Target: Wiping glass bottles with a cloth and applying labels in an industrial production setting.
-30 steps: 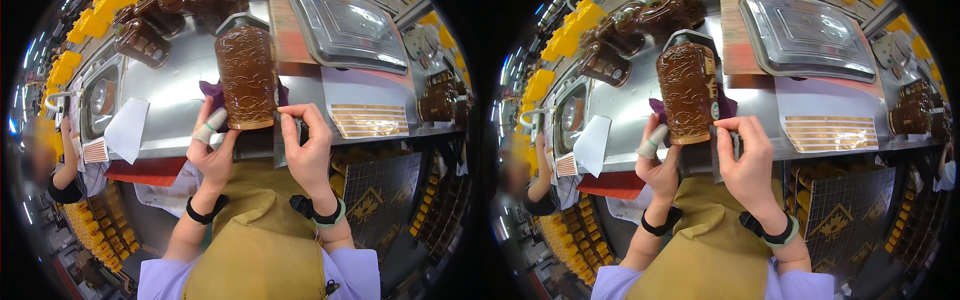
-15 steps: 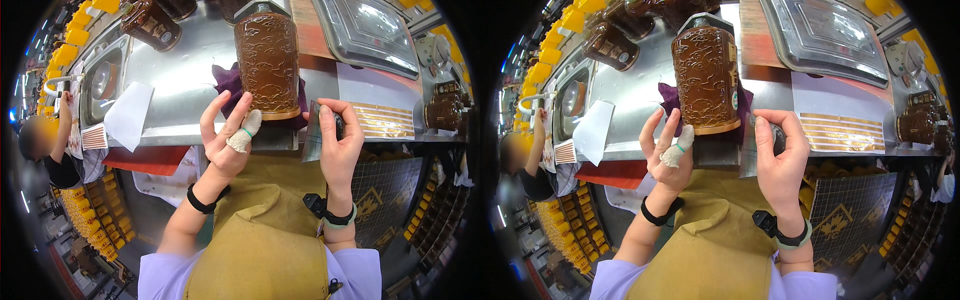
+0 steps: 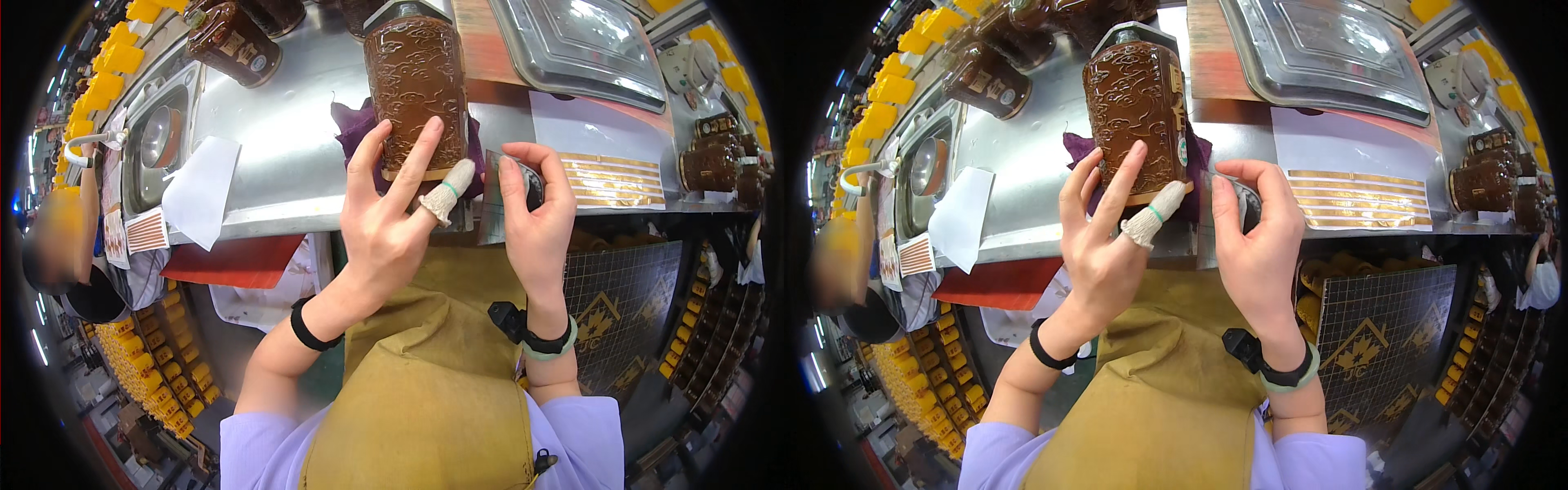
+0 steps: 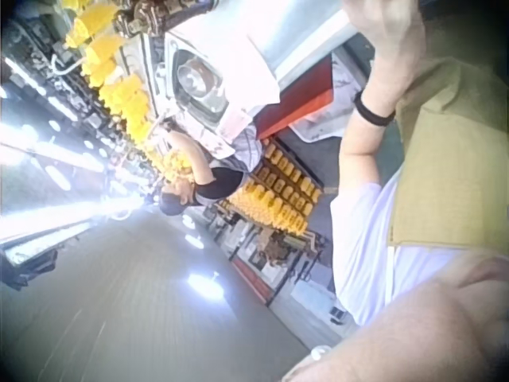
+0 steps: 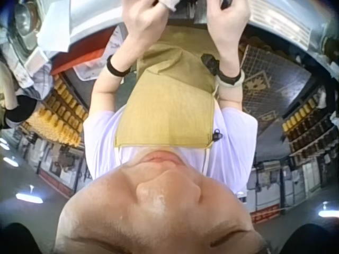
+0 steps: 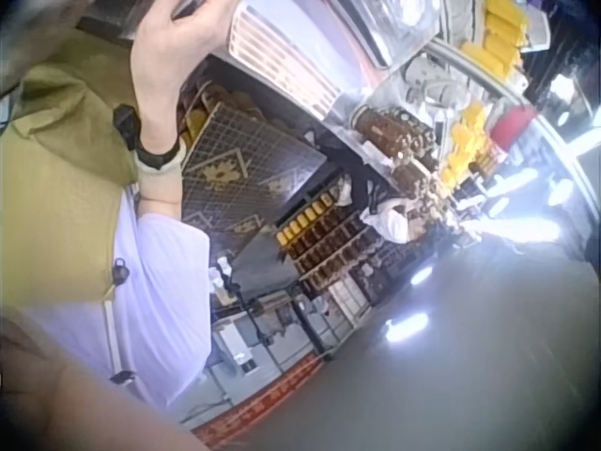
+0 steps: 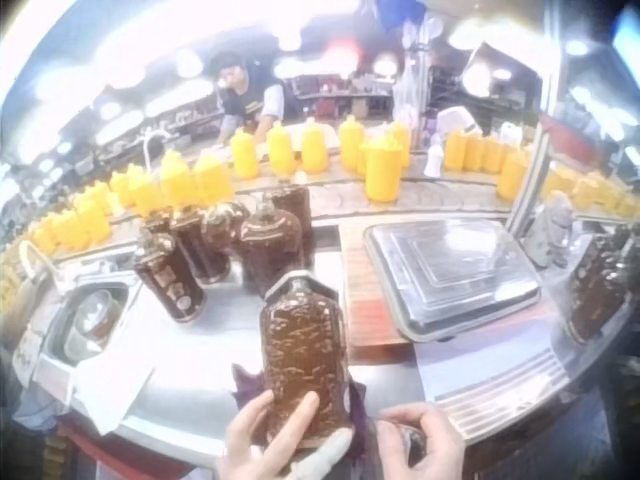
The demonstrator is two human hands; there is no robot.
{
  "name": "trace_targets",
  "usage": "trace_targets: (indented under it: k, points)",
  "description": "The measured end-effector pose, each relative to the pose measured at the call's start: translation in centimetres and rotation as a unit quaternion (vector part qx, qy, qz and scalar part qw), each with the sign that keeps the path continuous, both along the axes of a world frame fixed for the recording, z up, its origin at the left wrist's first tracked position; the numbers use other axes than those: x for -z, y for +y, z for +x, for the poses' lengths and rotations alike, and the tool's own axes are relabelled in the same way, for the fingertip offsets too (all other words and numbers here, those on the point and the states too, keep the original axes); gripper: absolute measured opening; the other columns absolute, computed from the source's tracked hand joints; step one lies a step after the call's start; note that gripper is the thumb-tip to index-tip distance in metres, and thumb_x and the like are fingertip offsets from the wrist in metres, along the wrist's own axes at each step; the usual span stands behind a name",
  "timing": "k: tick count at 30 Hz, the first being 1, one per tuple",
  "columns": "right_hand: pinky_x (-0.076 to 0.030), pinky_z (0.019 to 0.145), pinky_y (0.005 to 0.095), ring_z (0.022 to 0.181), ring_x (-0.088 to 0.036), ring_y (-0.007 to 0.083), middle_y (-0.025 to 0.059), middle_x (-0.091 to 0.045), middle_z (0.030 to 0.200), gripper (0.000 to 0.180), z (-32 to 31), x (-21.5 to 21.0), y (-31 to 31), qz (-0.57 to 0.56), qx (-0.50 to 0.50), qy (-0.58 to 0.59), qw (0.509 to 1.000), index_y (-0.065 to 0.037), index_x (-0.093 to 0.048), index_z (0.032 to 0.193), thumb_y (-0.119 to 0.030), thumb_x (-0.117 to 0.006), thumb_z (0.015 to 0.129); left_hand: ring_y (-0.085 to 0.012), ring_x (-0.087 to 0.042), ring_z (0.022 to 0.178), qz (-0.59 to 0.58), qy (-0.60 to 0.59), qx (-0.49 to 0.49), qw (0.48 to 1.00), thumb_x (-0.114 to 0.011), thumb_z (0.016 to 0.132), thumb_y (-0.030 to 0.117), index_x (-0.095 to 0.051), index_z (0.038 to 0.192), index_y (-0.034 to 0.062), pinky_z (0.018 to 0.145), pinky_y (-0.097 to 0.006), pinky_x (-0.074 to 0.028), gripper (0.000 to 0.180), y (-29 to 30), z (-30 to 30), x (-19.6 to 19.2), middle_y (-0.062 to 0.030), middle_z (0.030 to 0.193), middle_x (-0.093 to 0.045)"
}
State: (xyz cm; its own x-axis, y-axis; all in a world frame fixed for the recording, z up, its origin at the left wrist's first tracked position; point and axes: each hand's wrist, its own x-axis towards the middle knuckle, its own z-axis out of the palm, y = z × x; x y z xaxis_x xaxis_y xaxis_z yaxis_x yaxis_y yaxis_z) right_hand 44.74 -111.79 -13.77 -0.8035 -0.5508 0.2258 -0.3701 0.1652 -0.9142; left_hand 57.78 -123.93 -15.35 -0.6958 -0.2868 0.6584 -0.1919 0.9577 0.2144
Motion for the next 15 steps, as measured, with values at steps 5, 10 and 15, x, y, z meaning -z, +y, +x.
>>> trace_targets:
  k: [5, 10, 15]
  points:
    - [-0.05, 0.072, 0.0392, 0.08, -0.064, 0.0309, 0.0139, -0.063, 0.089, 0.007, 1.9, -0.9, -1.4, -0.037, -0.078, 0.059, 0.995, 0.0, -0.067, 0.099, -0.002, -0.069, 0.093, -0.0458, -0.058, 0.13, 0.034, 0.051, -0.025, 0.998, -0.079, 0.073, 0.003, -0.072, 0.123, -0.0026, 0.1, -0.047, -0.056, 0.05, -0.8, -1.4, -0.3, -0.0241, 0.142, -0.062]
    - [-0.049, 0.068, 0.0397, 0.076, -0.062, 0.0315, 0.0143, -0.062, 0.087, 0.007, 2.3, -0.1, -2.1, -0.036, -0.054, 0.069, 0.996, 0.0, -0.066, 0.097, 0.0, -0.07, 0.092, -0.046, -0.063, 0.126, 0.004, 0.043, -0.013, 0.999, -0.082, 0.076, 0.006, -0.068, 0.129, -0.0055, 0.097, -0.046, -0.059, 0.056, -2.2, -0.9, 0.9, -0.027, 0.138, -0.064]
    - [-0.048, 0.067, 0.0389, 0.076, -0.062, 0.0315, 0.0139, -0.062, 0.087, 0.006, 1.1, 0.8, -1.4, -0.016, -0.031, 0.067, 0.997, 0.001, -0.066, 0.097, -0.001, -0.07, 0.092, -0.0462, -0.062, 0.128, 0.082, 0.074, 0.002, 0.994, -0.087, 0.073, 0.006, -0.065, 0.132, -0.0083, 0.1, -0.045, -0.058, 0.065, -2.3, -0.2, 1.9, -0.03, 0.142, -0.06]
